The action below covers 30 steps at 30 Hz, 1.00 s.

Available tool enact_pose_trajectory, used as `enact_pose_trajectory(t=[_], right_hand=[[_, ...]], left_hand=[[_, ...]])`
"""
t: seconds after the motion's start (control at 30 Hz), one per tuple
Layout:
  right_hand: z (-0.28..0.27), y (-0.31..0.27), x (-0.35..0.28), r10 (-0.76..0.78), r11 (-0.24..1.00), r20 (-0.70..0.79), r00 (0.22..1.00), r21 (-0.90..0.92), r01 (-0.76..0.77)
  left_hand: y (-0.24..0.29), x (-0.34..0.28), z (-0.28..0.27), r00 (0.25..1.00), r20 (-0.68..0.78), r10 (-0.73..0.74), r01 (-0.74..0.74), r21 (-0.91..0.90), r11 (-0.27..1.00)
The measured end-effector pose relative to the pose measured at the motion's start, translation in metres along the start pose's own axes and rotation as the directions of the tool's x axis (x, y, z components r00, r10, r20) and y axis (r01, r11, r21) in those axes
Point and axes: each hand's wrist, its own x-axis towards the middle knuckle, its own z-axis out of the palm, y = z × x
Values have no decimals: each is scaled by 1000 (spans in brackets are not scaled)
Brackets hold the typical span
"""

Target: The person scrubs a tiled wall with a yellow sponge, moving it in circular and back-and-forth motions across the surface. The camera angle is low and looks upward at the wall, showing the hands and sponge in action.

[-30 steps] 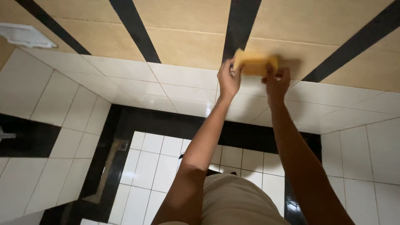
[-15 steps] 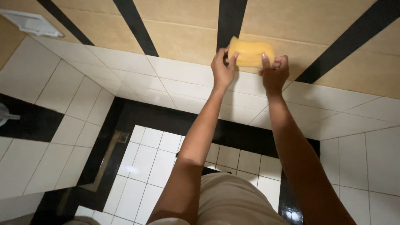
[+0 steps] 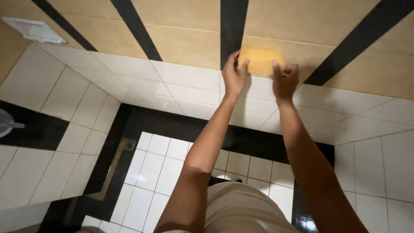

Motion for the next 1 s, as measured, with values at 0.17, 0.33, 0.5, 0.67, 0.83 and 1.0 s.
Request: enact_pose_trajectory(t=[0.17, 0.33, 0.5, 0.67, 0.83, 1.0], right_hand=[[-33, -49, 22, -151, 988, -88, 985, -34, 149], [-35, -59, 1, -255, 965, -88, 963, -81, 248], [-42, -48, -34, 81, 996, -19, 996, 34, -81], [-37, -42, -33, 44, 998, -74, 996, 37, -41], [-56, -52, -2, -283, 959, -238, 929, -80, 272], [-78, -83, 15, -421, 902, -110, 901, -156, 402]], left_hand=[[26, 20, 23, 979, -18, 203, -203, -39, 978], [-7, 1, 34, 966, -47, 254, -253, 23, 967], [-52, -34, 36, 991, 28, 131, -132, 47, 990], [-37, -33, 47, 994, 27, 102, -102, 10, 995], [9, -20, 59, 993, 30, 117, -117, 11, 993], [63, -9, 59, 979, 146, 143, -151, 45, 988]])
